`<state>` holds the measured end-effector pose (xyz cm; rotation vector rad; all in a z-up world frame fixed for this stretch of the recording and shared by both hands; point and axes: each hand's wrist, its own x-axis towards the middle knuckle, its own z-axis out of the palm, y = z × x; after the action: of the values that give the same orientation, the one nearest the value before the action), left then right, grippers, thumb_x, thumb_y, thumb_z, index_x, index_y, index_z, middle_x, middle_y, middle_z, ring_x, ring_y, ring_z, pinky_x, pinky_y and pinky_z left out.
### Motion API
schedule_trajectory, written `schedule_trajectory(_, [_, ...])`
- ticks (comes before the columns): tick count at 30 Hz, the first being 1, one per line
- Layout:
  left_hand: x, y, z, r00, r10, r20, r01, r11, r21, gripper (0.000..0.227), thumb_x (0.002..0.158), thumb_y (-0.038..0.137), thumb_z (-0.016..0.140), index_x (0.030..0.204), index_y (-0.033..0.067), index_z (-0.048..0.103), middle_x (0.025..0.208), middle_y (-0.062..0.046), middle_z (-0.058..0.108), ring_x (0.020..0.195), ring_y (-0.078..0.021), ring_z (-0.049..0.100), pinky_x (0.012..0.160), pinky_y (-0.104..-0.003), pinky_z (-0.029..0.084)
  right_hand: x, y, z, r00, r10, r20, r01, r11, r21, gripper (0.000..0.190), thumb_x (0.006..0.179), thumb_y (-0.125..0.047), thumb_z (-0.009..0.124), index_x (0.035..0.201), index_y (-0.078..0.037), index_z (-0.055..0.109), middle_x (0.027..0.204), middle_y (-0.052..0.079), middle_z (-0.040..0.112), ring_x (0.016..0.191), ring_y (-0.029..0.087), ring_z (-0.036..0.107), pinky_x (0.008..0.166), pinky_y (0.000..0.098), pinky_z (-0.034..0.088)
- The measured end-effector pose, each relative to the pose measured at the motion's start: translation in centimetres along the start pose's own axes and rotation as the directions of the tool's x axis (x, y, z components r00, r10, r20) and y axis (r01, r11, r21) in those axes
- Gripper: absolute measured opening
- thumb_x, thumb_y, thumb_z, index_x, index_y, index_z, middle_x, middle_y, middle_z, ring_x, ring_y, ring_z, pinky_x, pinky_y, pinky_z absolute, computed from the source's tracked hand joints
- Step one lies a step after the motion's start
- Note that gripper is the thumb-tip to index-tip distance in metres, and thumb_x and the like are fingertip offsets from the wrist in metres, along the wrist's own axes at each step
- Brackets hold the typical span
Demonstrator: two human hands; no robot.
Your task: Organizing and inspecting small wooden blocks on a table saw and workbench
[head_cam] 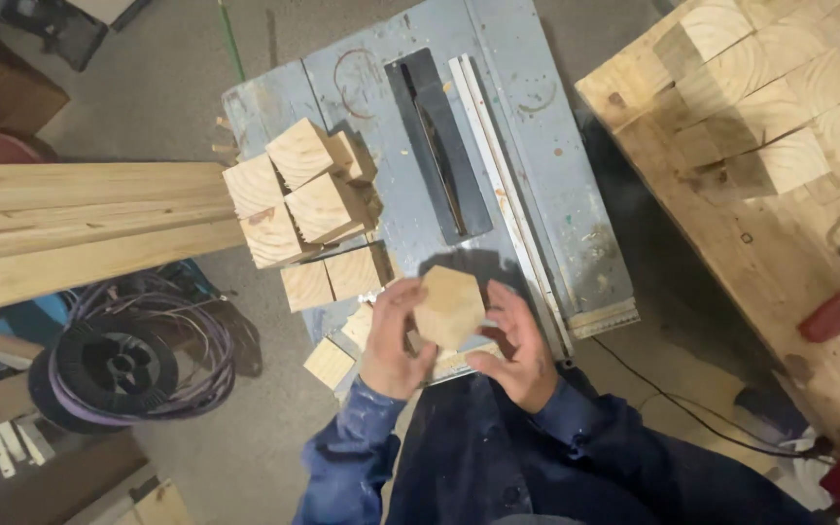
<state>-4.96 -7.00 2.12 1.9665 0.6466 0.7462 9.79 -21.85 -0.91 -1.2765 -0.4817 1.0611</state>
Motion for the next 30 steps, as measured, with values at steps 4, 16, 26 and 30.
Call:
schedule_trajectory(4, [-3.6,-0.7,1.5,0.987,0.160,-0.009,-0.159,0.984,0.085,0.040,0.098,0.031,0.063,0.128,0.0053,0.067,0.139,-0.023,0.047,0.126,-0.0451,0.058,0.101,-0.049,0.055,-0.7,-1.0,0.3,0.993,-0.081,0.090,0.088,0.993,-0.084,0.110,0.066,-0.010,0.096,0.156,0.001,0.035,0.133,0.019,0.064,0.114,0.026,0.066,0.100,0.0446,0.054])
schedule_trajectory(16, [-2.2,0.0,3.6,0.885,-0.466,0.014,0.465,0.884,0.042,0.096,0.067,0.012,0.090,0.144,-0.0060,0.035,0.136,-0.033,0.054,0.126,-0.0520,0.056,0.112,-0.056,0.046,0.4,2.9,2.3,0.986,0.045,-0.163,-0.041,0.999,0.030,0.087,0.063,-0.002,0.097,0.136,0.002,0.050,0.117,0.016,0.069,0.109,0.028,0.069,0.098,0.0444,0.056])
schedule_trajectory(26, [4.0,-8.2,4.0,0.956,-0.226,0.185,0.148,0.920,0.362,0.080,0.059,0.000,0.087,0.134,-0.0016,0.057,0.127,-0.020,0.058,0.124,-0.0432,0.059,0.112,-0.045,0.047,3.9,7.2,4.7,0.836,0.389,-0.388,-0.304,0.916,0.263,0.044,0.088,-0.004,0.077,0.129,0.007,0.066,0.119,0.028,0.069,0.106,0.033,0.069,0.086,0.0419,0.063])
schedule_trajectory(30, [4.6,-8.3,4.7,0.954,-0.253,0.161,0.189,0.924,0.333,0.075,0.062,0.004,0.079,0.133,0.0046,0.058,0.126,-0.014,0.057,0.121,-0.0397,0.061,0.107,-0.045,0.053,4.5,7.9,5.0,0.859,0.318,-0.402,-0.251,0.945,0.212,0.042,0.089,-0.003,0.076,0.130,0.000,0.069,0.118,0.024,0.072,0.107,0.027,0.068,0.086,0.0369,0.064])
